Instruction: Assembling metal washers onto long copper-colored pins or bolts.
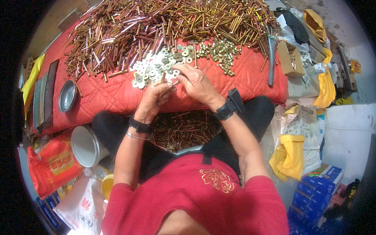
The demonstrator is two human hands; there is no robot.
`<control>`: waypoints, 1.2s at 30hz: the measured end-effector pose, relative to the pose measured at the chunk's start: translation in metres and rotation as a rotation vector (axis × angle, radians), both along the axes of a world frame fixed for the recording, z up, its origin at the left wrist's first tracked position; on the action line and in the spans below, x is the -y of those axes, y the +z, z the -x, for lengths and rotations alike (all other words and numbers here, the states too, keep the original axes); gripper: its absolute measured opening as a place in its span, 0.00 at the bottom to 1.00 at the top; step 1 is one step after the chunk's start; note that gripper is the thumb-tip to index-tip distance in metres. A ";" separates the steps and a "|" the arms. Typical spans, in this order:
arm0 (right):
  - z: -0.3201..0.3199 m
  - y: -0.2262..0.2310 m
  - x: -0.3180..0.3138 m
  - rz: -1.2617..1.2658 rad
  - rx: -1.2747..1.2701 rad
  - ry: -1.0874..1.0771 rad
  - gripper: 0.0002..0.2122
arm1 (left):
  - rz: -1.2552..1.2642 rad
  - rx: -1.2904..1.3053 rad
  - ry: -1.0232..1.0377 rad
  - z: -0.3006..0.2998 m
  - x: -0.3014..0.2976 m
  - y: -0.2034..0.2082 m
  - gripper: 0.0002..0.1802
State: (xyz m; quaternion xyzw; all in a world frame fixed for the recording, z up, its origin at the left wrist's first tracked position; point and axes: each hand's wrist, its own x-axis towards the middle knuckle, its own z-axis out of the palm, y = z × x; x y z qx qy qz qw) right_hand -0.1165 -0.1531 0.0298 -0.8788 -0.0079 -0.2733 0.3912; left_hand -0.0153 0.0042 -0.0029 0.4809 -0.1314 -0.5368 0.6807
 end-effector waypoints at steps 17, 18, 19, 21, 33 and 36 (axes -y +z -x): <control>-0.025 -0.029 0.083 0.584 -0.085 -0.168 0.10 | -0.754 1.557 0.465 -0.092 0.090 0.007 0.27; -0.028 -0.029 0.081 0.586 -0.073 -0.175 0.11 | -0.762 1.571 0.483 -0.096 0.093 0.002 0.27; -0.027 -0.028 0.079 0.602 -0.072 -0.187 0.11 | -0.770 1.566 0.469 -0.102 0.094 -0.004 0.26; -0.026 -0.022 0.079 0.573 0.033 -0.186 0.10 | -0.748 1.638 0.455 -0.110 0.092 -0.011 0.22; 0.000 -0.014 0.022 0.467 -0.172 -0.225 0.04 | -0.127 0.487 0.425 -0.103 0.026 -0.007 0.15; -0.004 -0.017 0.018 0.490 -0.173 -0.229 0.03 | 0.183 -0.056 0.395 -0.079 0.006 0.004 0.14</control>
